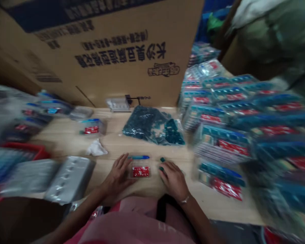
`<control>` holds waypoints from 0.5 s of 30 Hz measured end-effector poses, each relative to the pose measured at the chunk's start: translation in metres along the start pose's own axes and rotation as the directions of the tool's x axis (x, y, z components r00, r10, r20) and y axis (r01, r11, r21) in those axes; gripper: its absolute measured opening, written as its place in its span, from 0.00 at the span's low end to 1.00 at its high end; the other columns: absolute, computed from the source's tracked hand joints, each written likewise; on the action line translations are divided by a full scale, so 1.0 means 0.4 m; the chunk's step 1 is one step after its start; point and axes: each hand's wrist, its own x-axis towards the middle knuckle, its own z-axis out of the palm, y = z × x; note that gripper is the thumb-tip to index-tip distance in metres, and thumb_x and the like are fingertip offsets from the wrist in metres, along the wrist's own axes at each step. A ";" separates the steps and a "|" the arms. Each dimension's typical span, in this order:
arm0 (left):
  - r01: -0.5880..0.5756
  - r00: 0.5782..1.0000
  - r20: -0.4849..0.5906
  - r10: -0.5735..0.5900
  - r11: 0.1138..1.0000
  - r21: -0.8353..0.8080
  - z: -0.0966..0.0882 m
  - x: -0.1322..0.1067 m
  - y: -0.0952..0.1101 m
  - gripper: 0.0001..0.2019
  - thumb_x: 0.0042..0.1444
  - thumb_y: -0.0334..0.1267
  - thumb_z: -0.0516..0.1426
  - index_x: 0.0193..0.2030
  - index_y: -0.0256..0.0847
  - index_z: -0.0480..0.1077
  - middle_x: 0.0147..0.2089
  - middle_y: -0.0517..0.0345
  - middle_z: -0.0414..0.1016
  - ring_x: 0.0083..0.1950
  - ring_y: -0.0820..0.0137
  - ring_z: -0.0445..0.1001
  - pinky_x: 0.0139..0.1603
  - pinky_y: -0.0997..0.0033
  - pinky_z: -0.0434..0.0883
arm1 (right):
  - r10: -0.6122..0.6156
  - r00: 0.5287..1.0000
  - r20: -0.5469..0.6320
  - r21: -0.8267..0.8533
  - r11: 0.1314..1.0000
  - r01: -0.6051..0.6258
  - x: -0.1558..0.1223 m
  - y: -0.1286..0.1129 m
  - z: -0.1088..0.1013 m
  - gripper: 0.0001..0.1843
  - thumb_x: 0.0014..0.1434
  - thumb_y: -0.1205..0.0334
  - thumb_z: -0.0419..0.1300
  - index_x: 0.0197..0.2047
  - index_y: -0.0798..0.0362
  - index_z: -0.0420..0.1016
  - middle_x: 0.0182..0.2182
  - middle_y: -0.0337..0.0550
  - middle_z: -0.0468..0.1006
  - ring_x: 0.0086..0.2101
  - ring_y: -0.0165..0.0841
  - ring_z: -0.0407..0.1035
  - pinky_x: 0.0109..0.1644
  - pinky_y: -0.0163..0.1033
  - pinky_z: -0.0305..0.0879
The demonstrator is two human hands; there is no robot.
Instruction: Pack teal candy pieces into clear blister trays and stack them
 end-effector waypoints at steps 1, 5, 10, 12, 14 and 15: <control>0.042 0.999 -0.017 -0.041 0.998 0.037 -0.020 0.008 -0.015 0.33 0.53 0.49 0.56 0.62 0.37 0.53 0.67 0.38 0.50 0.67 0.51 0.49 0.61 0.48 0.57 | -0.017 1.000 -0.009 -0.003 1.000 0.017 -0.002 0.004 0.007 0.10 0.62 0.60 0.50 0.40 0.51 0.71 0.38 0.46 0.76 0.40 0.38 0.70 0.44 0.43 0.66; 0.339 0.941 -0.069 -0.333 0.909 0.244 -0.167 0.059 -0.143 0.21 0.53 0.42 0.57 0.54 0.39 0.64 0.57 0.43 0.66 0.58 0.55 0.64 0.56 0.53 0.64 | -0.079 0.996 0.032 -0.018 0.997 0.080 -0.004 0.022 0.028 0.14 0.63 0.56 0.47 0.39 0.49 0.72 0.37 0.44 0.76 0.40 0.38 0.71 0.45 0.43 0.67; 0.559 0.817 -0.132 -0.561 0.715 0.419 -0.368 0.129 -0.371 0.25 0.49 0.42 0.59 0.55 0.40 0.63 0.63 0.44 0.58 0.61 0.52 0.59 0.57 0.54 0.62 | -0.104 0.995 0.008 -0.034 0.994 0.104 -0.007 0.036 0.036 0.17 0.63 0.50 0.46 0.39 0.48 0.73 0.37 0.43 0.77 0.39 0.37 0.72 0.42 0.41 0.70; 0.660 0.724 -0.120 -0.680 0.631 0.408 -0.407 0.144 -0.449 0.31 0.48 0.46 0.59 0.58 0.39 0.60 0.66 0.41 0.54 0.63 0.50 0.57 0.57 0.54 0.60 | -0.105 0.994 -0.019 -0.046 0.994 0.104 -0.010 0.042 0.041 0.18 0.63 0.49 0.45 0.39 0.47 0.73 0.37 0.42 0.77 0.39 0.36 0.73 0.41 0.41 0.71; 0.721 0.650 -0.081 -0.755 0.580 0.378 -0.421 0.145 -0.510 0.32 0.47 0.48 0.60 0.57 0.37 0.62 0.61 0.41 0.63 0.59 0.53 0.64 0.54 0.60 0.64 | -0.115 0.991 -0.064 -0.068 0.992 0.110 -0.012 0.051 0.050 0.19 0.62 0.48 0.46 0.39 0.47 0.74 0.38 0.42 0.78 0.39 0.36 0.74 0.40 0.40 0.72; 0.730 0.637 -0.057 -0.769 0.578 0.366 -0.421 0.141 -0.534 0.31 0.46 0.48 0.60 0.56 0.37 0.64 0.57 0.43 0.69 0.56 0.56 0.68 0.51 0.65 0.66 | -0.128 0.988 -0.090 -0.081 0.989 0.121 -0.013 0.057 0.056 0.19 0.62 0.47 0.46 0.38 0.46 0.74 0.38 0.41 0.79 0.39 0.36 0.74 0.40 0.39 0.73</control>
